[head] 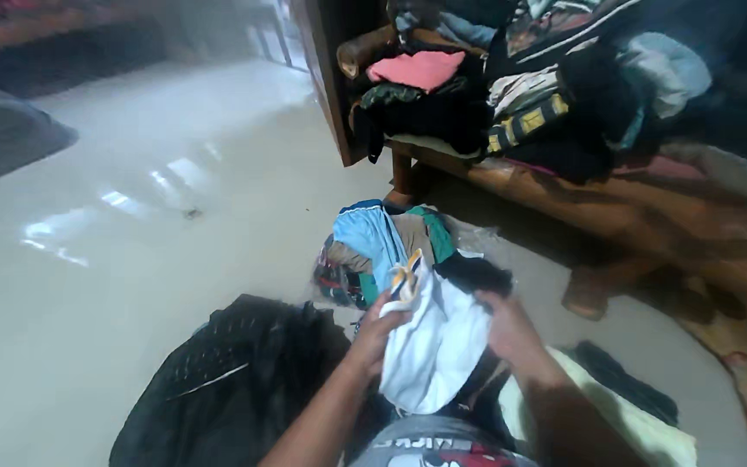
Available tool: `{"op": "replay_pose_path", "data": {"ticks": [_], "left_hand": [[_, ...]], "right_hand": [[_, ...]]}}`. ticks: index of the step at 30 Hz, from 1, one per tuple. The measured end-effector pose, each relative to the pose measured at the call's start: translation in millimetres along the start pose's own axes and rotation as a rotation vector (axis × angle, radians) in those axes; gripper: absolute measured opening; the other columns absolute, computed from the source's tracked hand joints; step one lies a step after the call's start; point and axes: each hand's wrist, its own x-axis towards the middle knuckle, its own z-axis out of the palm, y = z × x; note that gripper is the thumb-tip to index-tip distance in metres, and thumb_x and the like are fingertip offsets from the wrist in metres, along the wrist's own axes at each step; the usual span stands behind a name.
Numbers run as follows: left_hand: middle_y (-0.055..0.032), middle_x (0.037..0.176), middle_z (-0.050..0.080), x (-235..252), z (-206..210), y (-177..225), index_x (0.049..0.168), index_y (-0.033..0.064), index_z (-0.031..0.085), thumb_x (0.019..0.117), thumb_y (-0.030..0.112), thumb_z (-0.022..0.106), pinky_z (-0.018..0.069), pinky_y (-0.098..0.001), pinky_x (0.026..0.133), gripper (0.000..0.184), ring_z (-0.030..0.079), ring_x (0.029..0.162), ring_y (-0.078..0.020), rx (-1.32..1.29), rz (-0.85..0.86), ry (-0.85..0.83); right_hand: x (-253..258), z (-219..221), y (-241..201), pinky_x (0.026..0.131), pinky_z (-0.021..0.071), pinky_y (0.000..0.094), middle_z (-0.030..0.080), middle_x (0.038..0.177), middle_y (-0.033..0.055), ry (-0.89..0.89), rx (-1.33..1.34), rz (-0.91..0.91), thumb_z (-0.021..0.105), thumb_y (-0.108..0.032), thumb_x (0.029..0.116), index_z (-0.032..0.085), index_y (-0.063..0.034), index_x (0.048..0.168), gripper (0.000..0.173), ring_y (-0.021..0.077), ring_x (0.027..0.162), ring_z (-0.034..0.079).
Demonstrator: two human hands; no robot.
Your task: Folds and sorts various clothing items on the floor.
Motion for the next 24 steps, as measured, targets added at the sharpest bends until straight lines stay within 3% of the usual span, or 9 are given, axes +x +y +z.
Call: {"op": "replay_pose_path", "data": {"ticks": [3,5,11,14,17,19,20,22,24], "left_hand": [[-0.0164,0.115,0.069,-9.2,-28.4,15.5,0.141,0.0009,0.044,0.0832,-0.006,0.065,0.0627,-0.0436,0.084,0.062,0.071,0.099,-0.0259,0.025,0.065,0.058],[-0.0148,0.116,0.07,-17.4,-46.4,20.9,0.139,0.0006,0.046,0.0799,-0.005,0.068,0.0623,-0.0429,0.086,0.064,0.071,0.101,-0.0245,0.102,0.058,0.028],[-0.0042,0.111,0.074,-21.9,-55.6,50.7,0.12,0.008,0.071,0.0837,0.029,0.084,0.0595,-0.0367,0.092,0.043,0.071,0.102,-0.0149,0.816,-0.101,-0.47],[-0.0113,0.139,0.062,4.3,-14.6,80.1,0.142,0.0075,0.057,0.0896,0.044,0.073,0.0511,-0.0455,0.106,0.067,0.06,0.126,-0.0228,0.899,0.077,-0.318],[-0.0017,0.15,0.054,35.8,32.3,109.4,0.154,0.0153,0.043,0.1005,0.068,0.038,0.0451,-0.0456,0.112,0.076,0.053,0.136,-0.0179,0.569,0.229,-0.305],[0.0034,0.137,0.063,35.9,70.7,132.7,0.15,0.0217,0.047,0.0974,0.078,0.023,0.0521,-0.038,0.102,0.081,0.061,0.123,-0.0117,0.376,0.155,-0.336],[0.0045,0.124,0.069,34.1,87.2,139.7,0.141,0.026,0.054,0.0966,0.079,0.027,0.0578,-0.0354,0.092,0.074,0.066,0.112,-0.0099,0.277,0.111,-0.347],[0.0006,0.111,0.071,32.8,117.7,149.0,0.138,0.0251,0.053,0.1067,0.048,0.042,0.0609,-0.0335,0.082,0.04,0.07,0.097,-0.0115,0.142,0.161,-0.374],[-0.0062,0.114,0.069,36.5,143.4,157.4,0.145,0.0206,0.048,0.1034,0.021,0.059,0.0614,-0.036,0.081,0.043,0.07,0.095,-0.0163,0.139,0.27,-0.322]], "right_hand": [[6.3,-22.6,-48.8,0.075,0.0619,0.0392,0.068,0.099,0.0122,0.023,0.118,-0.057,0.054,-0.007,0.0997,0.052,-0.0015,0.128,0.028,0.0193,0.086,0.07],[6.7,-37.8,-78.0,0.078,0.0614,0.038,0.069,0.099,0.009,-0.01,0.149,-0.133,0.05,-0.008,0.1012,0.055,-0.0047,0.123,0.023,0.0173,0.088,0.07],[-4.9,-49.9,-136.4,0.081,0.0626,0.0347,0.074,0.1,0.0027,-0.283,0.186,-0.254,0.047,-0.012,0.099,0.064,-0.0141,0.111,0.02,0.0121,0.091,0.072],[-20.0,-33.0,-156.7,0.073,0.0632,0.0297,0.076,0.091,-0.0017,-0.448,0.08,-0.296,0.047,-0.007,0.0913,0.067,-0.0185,0.098,0.024,0.0073,0.082,0.073],[-26.1,-11.9,-173.0,0.069,0.0622,0.0263,0.076,0.083,-0.0054,-0.661,0.001,-0.41,0.048,-0.004,0.0832,0.069,-0.0219,0.09,0.028,0.0039,0.075,0.071],[-27.5,7.3,-186.9,0.069,0.0625,0.0256,0.076,0.086,-0.0052,-0.675,-0.076,-0.509,0.049,-0.003,0.084,0.068,-0.0207,0.098,0.029,0.004,0.076,0.072],[-27.1,18.4,-194.8,0.073,0.0629,0.0256,0.075,0.095,-0.0042,-0.587,-0.187,-0.59,0.052,-0.003,0.0892,0.063,-0.0182,0.111,0.029,0.0046,0.083,0.072],[-18.0,33.7,-207.3,0.096,0.0572,0.033,0.063,0.133,0.0041,-0.373,-0.531,-0.776,0.065,-0.021,0.0995,0.05,-0.0129,0.147,0.05,0.0123,0.115,0.065],[-22.4,42.3,-204.0,0.105,0.0526,0.0421,0.053,0.148,0.0133,-0.239,-0.682,-0.893,0.061,-0.049,0.1004,0.042,-0.0124,0.156,0.069,0.0215,0.13,0.058]]}}
